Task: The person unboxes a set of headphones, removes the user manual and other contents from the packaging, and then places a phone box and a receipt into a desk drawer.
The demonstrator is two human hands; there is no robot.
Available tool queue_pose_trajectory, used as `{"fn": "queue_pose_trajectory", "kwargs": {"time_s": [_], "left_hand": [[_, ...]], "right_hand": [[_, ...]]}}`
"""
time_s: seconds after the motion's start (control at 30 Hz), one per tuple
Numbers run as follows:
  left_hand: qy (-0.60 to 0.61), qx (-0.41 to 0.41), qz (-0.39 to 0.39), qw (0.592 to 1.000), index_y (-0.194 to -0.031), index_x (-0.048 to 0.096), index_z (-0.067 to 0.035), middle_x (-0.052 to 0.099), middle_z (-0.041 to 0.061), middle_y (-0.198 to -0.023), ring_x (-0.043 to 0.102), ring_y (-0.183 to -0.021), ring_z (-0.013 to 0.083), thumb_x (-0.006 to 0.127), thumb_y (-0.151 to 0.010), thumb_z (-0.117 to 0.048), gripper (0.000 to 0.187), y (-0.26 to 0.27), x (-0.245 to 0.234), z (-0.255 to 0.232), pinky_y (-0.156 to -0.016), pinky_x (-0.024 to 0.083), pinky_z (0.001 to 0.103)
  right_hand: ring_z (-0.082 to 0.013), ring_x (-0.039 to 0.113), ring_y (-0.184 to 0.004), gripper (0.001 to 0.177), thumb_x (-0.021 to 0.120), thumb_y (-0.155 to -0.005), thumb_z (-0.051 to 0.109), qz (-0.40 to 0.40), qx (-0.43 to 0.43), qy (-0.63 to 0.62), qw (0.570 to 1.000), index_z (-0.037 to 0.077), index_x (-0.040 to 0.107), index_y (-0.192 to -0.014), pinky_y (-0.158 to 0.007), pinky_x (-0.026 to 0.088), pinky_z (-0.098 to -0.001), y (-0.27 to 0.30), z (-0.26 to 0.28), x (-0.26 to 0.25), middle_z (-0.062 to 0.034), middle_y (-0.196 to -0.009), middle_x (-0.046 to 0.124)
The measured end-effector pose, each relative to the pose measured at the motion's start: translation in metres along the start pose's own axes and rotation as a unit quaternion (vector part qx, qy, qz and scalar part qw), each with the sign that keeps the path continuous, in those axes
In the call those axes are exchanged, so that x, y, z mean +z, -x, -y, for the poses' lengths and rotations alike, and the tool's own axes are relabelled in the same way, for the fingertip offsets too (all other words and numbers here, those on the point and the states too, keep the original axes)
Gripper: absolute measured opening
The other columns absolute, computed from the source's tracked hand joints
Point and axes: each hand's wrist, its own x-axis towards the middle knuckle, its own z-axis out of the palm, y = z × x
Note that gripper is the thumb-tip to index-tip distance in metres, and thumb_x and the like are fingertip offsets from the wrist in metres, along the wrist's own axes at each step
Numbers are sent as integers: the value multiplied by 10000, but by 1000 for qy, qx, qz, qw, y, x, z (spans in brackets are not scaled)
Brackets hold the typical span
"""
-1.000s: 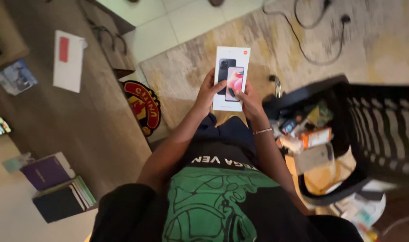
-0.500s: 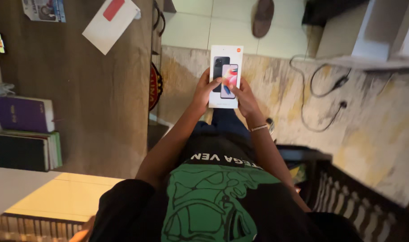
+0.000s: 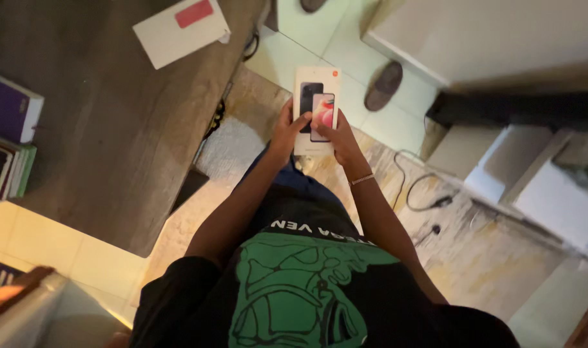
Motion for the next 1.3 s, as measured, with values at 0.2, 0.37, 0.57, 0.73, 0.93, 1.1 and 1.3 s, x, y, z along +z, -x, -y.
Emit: {"fn": "queue_pose_trajectory", "kwargs": {"time_s": [0.2,0.37,0.57,0.73,0.93,1.1,1.3], "left_hand": [[-26,-5,-16,1000,-1477,403,-32,645,111,-1228,628,-1119,169,725,-978,-191,615,-55,-17,8,-972,524,318],[54,-35,-11,998,-1489,391,-29,592,95,-1305,599,-1162,155,685,-1000,-240,608,-107,-28,30,-994,508,330],[-97,-23,-65,993,-1456,459,-33,624,99,-1290,599,-1159,167,610,-1050,-340,531,-151,-36,71,-1012,490,319],[-123,-52,-126,983,-1393,563,-58,668,80,-1237,626,-1097,158,525,-1066,-427,495,-196,-45,133,-951,498,333],[7,-113,-249,962,-1377,635,-138,687,28,-1282,644,-1068,161,490,-1036,-503,520,-258,-55,173,-861,499,353],[209,-37,-359,909,-1472,564,-181,636,24,-1420,635,-1213,218,596,-975,-509,596,-311,-75,208,-945,496,399],[338,119,-388,849,-1566,398,-187,470,34,-1594,528,-1412,274,520,-1058,-323,540,-377,-102,234,-1105,486,473]], "right_hand": [[-133,653,-935,486,825,-875,108,-4,42,30,999,1,595,-1289,-809,569,-294,-76,5,-7,-46,-1073,683],[-139,699,-974,469,825,-866,125,-21,84,33,996,2,605,-1262,-847,591,-290,-129,16,-9,-61,-1107,718],[-154,708,-942,376,777,-916,120,-17,131,-20,991,-7,627,-1237,-812,596,-299,-175,2,-31,-75,-1089,724],[-148,689,-917,341,761,-946,97,4,157,-3,988,21,614,-1244,-784,579,-304,-228,-32,-73,-62,-1068,706],[-133,675,-919,290,753,-980,84,10,242,58,969,36,630,-1238,-795,579,-308,-267,-27,-129,-28,-1059,693],[-160,704,-951,271,717,-956,79,90,277,33,956,46,611,-1203,-813,603,-334,-303,-8,-160,-36,-1062,705],[-168,695,-1044,246,687,-1020,139,95,337,-5,937,41,614,-1234,-920,585,-347,-331,-17,-170,-44,-1126,703]]}}
